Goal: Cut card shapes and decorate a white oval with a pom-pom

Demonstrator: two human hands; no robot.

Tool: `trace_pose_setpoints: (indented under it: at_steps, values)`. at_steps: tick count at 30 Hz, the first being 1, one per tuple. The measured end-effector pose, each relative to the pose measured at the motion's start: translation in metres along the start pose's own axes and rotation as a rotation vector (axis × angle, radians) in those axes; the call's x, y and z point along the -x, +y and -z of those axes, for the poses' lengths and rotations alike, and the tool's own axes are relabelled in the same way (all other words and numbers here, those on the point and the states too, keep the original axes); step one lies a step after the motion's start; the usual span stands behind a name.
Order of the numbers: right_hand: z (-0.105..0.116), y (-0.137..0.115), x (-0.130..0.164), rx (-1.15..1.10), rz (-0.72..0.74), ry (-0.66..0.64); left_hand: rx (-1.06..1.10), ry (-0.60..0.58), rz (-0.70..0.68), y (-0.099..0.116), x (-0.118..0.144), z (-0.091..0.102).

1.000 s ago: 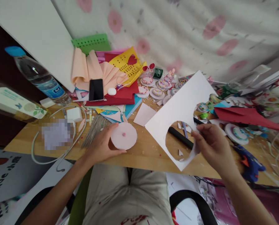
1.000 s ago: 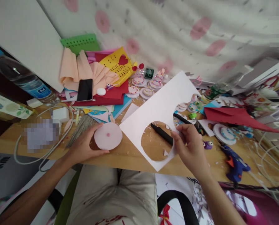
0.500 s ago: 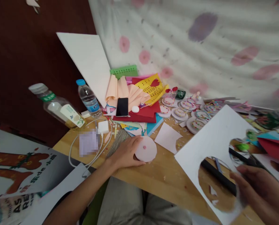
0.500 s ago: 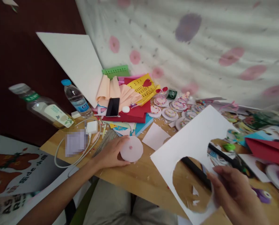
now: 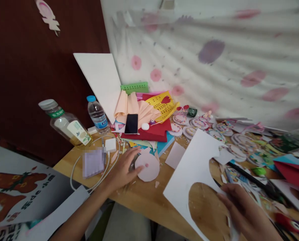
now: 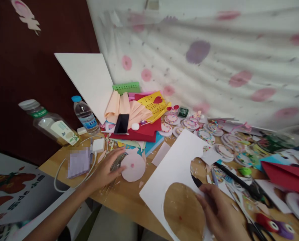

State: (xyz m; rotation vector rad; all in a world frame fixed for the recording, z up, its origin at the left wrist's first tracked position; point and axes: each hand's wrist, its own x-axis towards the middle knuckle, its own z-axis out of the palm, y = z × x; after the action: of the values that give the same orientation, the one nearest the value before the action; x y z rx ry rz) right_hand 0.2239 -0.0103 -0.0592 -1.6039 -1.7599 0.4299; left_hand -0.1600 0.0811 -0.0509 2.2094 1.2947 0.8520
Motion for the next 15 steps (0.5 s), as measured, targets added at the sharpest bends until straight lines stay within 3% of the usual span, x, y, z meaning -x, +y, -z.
trace_pose_setpoints:
  at_steps: [3, 8, 15]
  values:
    - [0.004, -0.001, -0.014, 0.040, 0.062, -0.066, 0.001, 0.128, 0.012, -0.008, -0.019, 0.014]
    - [0.011, 0.005, -0.026, 0.104, 0.107, -0.206, -0.082, 0.190, 0.040, -0.029, -0.041, 0.044]
    - [-0.006, 0.037, -0.036, 0.195, 0.095, -0.371, -0.202, 0.040, 0.021, -0.060, -0.046, 0.067]
